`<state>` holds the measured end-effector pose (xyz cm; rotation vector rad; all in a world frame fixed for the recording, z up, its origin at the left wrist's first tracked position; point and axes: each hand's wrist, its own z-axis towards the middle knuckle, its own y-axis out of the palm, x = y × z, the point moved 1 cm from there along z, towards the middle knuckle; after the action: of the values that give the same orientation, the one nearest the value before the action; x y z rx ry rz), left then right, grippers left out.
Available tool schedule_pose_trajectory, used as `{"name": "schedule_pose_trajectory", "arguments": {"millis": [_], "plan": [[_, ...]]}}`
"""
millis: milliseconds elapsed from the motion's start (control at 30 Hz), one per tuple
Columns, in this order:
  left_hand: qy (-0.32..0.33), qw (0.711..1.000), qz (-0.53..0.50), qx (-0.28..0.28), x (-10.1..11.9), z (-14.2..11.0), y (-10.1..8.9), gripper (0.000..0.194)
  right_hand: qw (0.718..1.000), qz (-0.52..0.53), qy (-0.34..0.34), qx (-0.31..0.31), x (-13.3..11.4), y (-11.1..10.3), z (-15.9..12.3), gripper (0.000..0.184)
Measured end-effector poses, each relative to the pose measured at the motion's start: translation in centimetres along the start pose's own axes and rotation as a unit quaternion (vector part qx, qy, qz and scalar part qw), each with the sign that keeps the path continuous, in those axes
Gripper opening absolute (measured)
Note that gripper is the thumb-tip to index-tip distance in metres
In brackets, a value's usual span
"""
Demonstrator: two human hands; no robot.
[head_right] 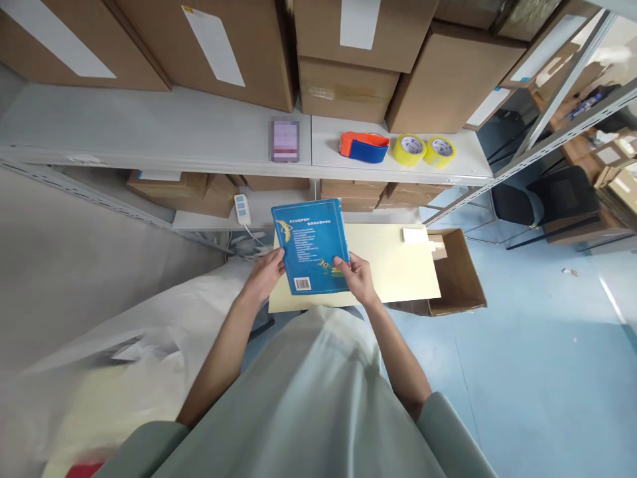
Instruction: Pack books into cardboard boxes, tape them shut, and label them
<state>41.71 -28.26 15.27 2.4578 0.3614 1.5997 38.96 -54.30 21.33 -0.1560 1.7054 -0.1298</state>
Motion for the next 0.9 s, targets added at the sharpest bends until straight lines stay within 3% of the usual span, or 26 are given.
{"name": "schedule_pose_trajectory", "arguments": {"millis": [100,233,400,667,767,900], "plan": [[-0.001,0.997,-0.032,-0.066,1.8,-0.6,-0.8,0.069,0.997,0.068,0.027,0.018,-0.4,-0.3,0.4,0.062],[0.001,0.999,-0.008,-0.049,4.0,-1.1,0.1,0.070,0.994,0.100,0.049,0.022,-0.2,-0.5,1.4,0.063],[0.002,0.997,-0.001,-0.078,5.1,-1.5,2.1,0.068,0.991,0.125,0.052,-0.001,-0.3,-1.3,2.0,0.063],[0.017,0.999,0.036,-0.022,4.1,-1.3,6.2,0.066,0.998,0.052,0.013,0.031,1.7,-5.2,4.0,0.059],[0.052,0.996,0.077,0.011,3.1,-0.8,8.7,0.065,0.997,0.042,0.029,0.059,3.2,-6.2,5.1,0.080],[0.093,0.983,0.153,0.031,0.7,-1.0,12.8,0.051,0.996,0.059,0.066,-0.021,3.7,-5.4,4.9,0.090]]}}
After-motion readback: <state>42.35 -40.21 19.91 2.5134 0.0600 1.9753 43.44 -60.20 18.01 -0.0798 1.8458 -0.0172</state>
